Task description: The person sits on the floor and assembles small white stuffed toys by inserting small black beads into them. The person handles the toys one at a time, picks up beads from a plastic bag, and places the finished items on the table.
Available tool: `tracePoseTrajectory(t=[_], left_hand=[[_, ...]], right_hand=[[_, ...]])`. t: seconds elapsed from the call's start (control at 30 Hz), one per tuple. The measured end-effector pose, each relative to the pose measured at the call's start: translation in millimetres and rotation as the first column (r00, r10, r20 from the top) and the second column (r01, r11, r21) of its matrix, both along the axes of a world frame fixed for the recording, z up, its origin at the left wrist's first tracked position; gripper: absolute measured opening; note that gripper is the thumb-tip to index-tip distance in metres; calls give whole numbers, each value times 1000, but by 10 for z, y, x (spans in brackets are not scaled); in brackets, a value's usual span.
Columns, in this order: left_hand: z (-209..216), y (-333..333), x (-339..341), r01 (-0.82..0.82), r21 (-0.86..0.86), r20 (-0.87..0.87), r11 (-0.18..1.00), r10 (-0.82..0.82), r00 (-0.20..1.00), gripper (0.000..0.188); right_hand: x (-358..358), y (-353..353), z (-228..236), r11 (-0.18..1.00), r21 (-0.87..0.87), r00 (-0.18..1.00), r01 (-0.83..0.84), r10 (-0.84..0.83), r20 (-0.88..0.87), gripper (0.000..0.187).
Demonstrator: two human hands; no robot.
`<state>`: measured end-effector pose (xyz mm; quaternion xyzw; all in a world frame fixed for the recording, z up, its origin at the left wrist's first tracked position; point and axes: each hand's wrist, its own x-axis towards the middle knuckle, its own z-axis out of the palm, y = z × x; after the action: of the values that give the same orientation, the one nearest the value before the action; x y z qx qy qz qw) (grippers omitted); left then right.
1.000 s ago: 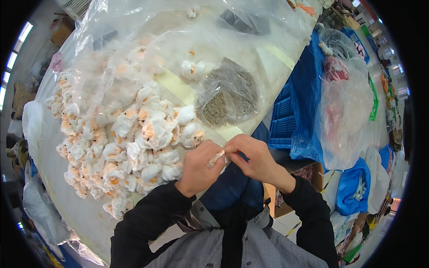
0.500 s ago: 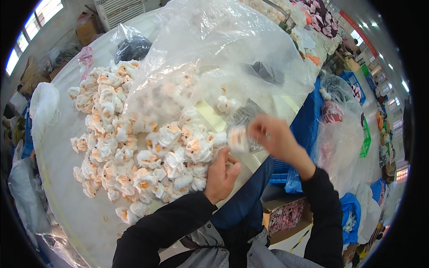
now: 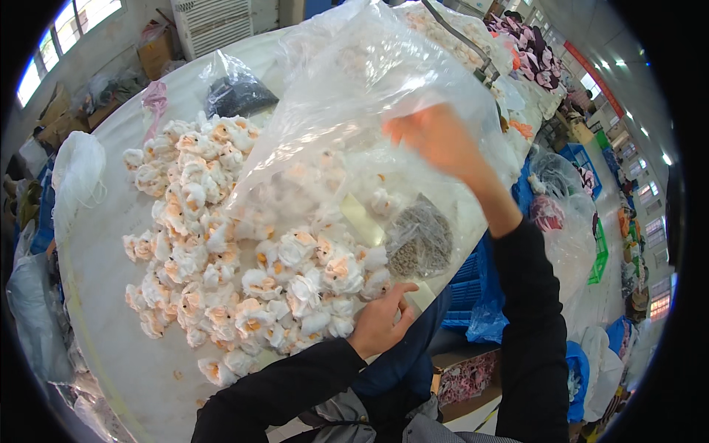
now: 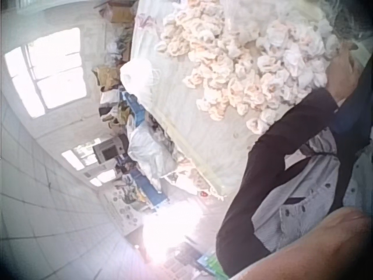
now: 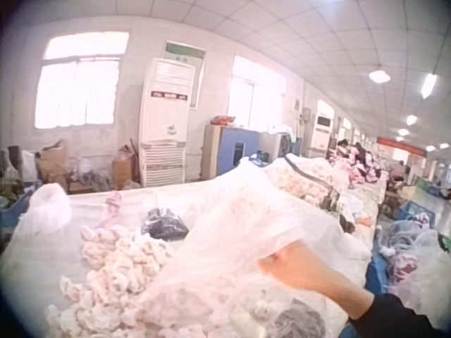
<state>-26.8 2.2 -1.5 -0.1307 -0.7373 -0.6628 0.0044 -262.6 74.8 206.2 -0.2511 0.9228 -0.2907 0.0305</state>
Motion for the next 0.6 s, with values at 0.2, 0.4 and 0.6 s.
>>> tracePoseTrajectory(t=[0.2, 0.4, 0.6], left_hand=[[68, 16, -25, 145, -58, 87, 988, -140, 986, 39], [57, 23, -39, 119, -61, 104, 991, -112, 988, 43], [67, 16, -47, 81, -73, 70, 994, -76, 995, 44]], right_hand=[[188, 63, -1416, 906, 325, 940, -271, 322, -113, 30], [12, -476, -1785, 931, 220, 891, -291, 347, -292, 38], [-460, -954, -1531, 895, 387, 957, -221, 275, -88, 29]])
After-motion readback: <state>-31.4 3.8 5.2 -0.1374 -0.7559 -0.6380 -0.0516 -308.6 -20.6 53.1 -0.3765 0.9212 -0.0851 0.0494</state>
